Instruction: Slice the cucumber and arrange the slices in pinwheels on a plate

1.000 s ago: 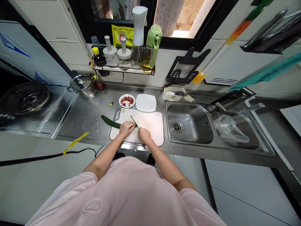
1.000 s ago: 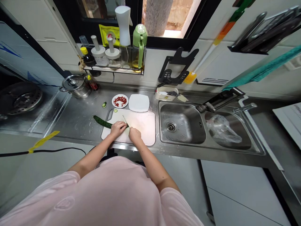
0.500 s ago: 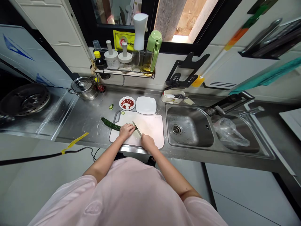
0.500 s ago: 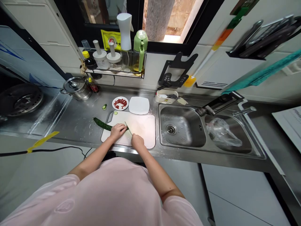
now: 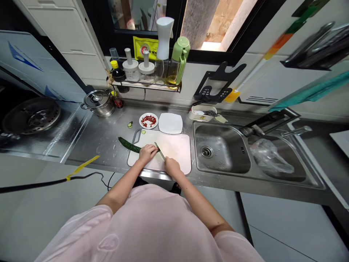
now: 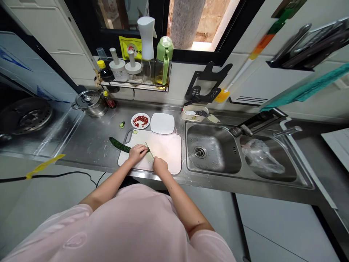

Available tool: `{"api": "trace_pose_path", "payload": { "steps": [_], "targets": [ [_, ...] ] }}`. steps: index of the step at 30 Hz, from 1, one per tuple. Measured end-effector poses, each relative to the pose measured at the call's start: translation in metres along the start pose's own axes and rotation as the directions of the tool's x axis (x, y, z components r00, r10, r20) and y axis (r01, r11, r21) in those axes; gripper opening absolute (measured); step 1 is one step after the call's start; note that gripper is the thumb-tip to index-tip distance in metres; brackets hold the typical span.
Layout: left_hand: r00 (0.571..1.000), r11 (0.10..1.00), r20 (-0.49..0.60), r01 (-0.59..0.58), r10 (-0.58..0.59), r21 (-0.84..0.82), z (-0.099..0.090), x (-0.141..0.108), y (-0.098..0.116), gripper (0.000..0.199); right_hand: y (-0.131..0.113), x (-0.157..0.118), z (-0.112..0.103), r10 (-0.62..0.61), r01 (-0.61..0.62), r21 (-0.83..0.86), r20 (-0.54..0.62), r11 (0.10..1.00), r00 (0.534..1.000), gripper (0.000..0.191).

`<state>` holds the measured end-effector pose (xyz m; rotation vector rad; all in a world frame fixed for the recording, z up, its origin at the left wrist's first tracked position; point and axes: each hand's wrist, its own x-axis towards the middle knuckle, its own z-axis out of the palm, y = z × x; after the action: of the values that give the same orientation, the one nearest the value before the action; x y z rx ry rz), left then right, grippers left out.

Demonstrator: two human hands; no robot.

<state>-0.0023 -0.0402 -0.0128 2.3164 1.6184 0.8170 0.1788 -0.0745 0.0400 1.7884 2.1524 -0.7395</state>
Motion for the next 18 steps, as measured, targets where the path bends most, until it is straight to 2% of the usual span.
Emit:
{"api": "trace_pose_path", "payload": {
  "steps": [18],
  "targets": [
    [1.000, 1.000, 0.020, -0.006, 0.006, 0.018, -0.003, 0.001, 0.003, 0.024, -0.016, 0.025, -0.009, -0.009, 0.010, 0.023, -0.043, 1.000, 0.999, 0.026]
  ]
}}
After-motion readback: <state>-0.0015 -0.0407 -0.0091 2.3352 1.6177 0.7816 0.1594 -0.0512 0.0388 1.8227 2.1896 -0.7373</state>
